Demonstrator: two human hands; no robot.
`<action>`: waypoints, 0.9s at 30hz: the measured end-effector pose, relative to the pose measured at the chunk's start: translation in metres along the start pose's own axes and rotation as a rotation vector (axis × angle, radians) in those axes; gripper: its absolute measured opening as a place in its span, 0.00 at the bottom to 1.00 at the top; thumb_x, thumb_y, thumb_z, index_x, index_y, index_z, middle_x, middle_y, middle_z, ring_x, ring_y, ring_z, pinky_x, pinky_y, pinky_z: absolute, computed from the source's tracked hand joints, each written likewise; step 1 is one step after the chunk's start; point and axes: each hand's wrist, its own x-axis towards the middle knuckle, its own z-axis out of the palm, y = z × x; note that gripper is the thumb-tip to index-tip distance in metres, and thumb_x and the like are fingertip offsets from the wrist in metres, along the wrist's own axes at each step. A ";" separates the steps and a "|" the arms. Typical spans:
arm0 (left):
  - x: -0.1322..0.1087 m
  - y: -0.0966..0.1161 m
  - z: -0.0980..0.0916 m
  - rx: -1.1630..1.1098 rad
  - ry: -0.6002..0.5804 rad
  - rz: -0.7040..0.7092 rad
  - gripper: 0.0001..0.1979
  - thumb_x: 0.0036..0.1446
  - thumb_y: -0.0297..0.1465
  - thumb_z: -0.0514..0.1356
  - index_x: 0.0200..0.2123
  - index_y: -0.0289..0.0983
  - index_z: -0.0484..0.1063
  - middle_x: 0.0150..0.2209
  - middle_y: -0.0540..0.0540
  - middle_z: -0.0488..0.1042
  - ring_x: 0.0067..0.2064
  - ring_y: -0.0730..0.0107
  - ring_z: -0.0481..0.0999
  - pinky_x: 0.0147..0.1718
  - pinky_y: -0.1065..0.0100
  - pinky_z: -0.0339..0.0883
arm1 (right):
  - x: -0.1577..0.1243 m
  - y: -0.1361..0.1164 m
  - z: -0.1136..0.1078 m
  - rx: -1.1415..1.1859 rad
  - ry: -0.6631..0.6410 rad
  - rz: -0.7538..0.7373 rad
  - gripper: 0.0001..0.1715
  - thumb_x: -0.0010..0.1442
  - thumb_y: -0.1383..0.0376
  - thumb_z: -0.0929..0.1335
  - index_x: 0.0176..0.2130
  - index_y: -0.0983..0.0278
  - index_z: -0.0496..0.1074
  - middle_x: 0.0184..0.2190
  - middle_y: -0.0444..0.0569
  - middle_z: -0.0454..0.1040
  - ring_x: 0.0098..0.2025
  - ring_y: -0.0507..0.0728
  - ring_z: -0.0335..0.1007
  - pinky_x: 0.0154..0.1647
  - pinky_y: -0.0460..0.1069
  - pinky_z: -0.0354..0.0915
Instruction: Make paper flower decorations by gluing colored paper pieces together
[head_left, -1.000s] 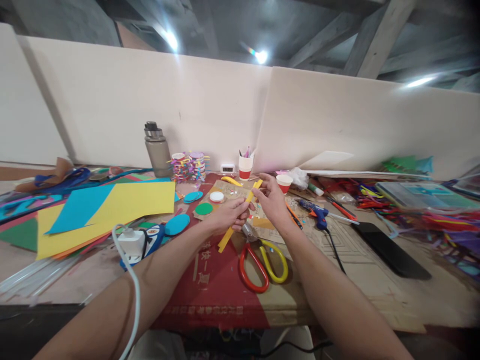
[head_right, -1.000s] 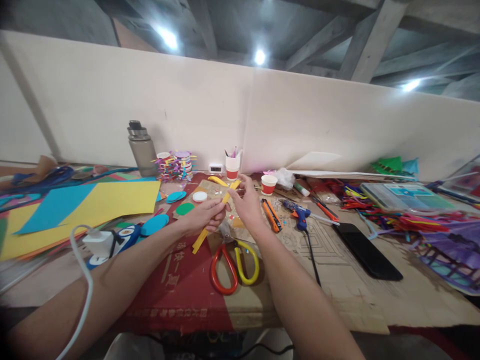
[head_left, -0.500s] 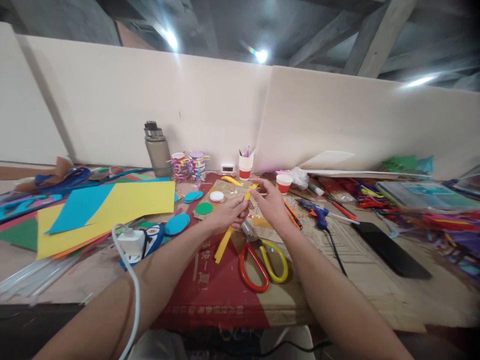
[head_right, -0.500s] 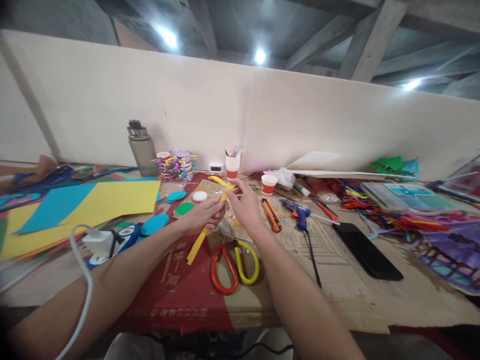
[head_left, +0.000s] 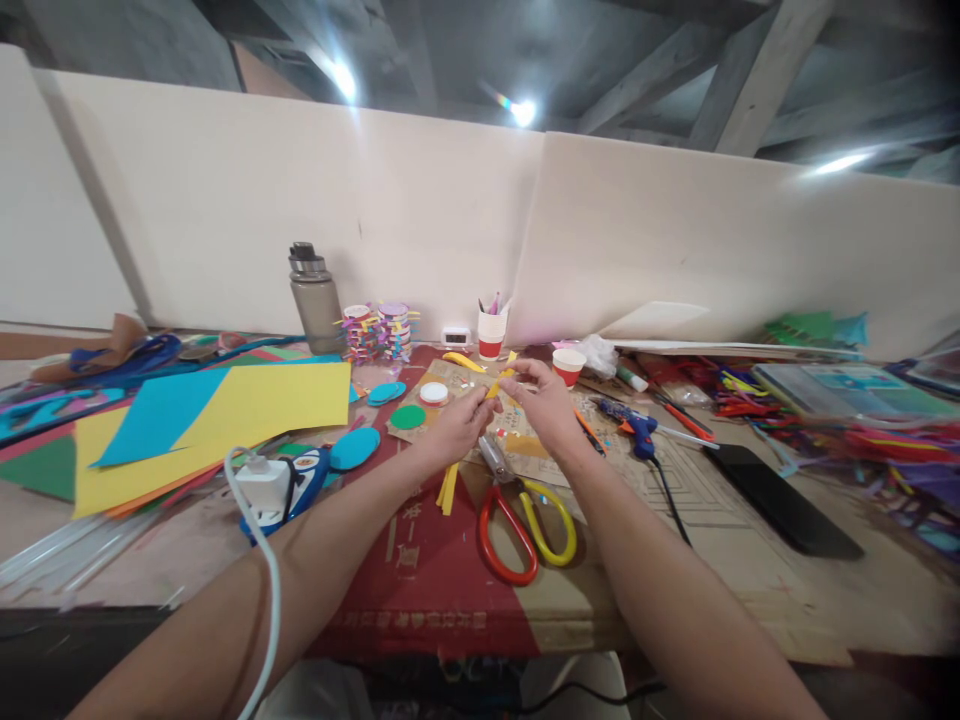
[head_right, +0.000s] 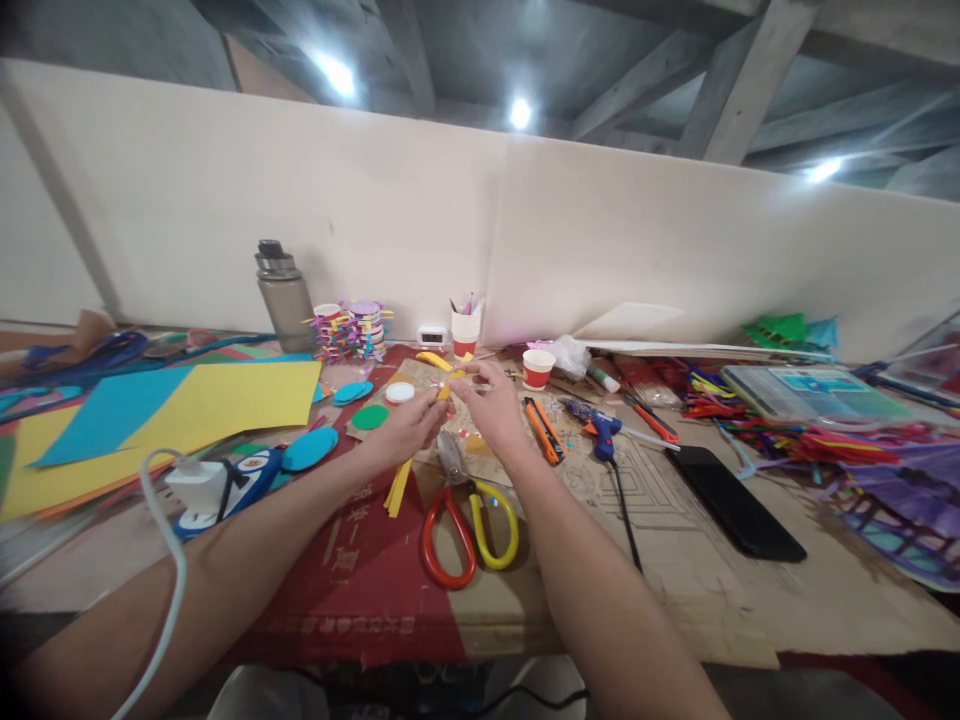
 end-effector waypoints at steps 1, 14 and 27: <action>0.000 0.000 0.000 -0.003 0.000 -0.001 0.09 0.60 0.37 0.53 0.30 0.38 0.61 0.21 0.55 0.56 0.21 0.77 0.52 0.20 0.73 0.46 | 0.000 0.001 0.001 0.020 0.005 0.025 0.13 0.47 0.58 0.71 0.34 0.61 0.73 0.36 0.47 0.73 0.38 0.55 0.65 0.39 0.50 0.63; 0.002 -0.008 0.000 -0.094 -0.087 -0.025 0.13 0.59 0.41 0.52 0.31 0.38 0.62 0.21 0.54 0.56 0.21 0.77 0.55 0.18 0.76 0.48 | 0.004 0.001 0.000 0.294 0.108 0.154 0.17 0.43 0.55 0.72 0.30 0.61 0.67 0.26 0.41 0.66 0.27 0.49 0.58 0.32 0.47 0.60; -0.005 0.012 0.001 -0.413 -0.070 -0.289 0.13 0.58 0.41 0.55 0.33 0.37 0.63 0.21 0.57 0.51 0.17 0.84 0.46 0.15 0.81 0.41 | 0.000 -0.004 0.002 0.267 0.143 0.012 0.23 0.47 0.60 0.71 0.43 0.61 0.65 0.27 0.40 0.67 0.31 0.51 0.65 0.34 0.47 0.62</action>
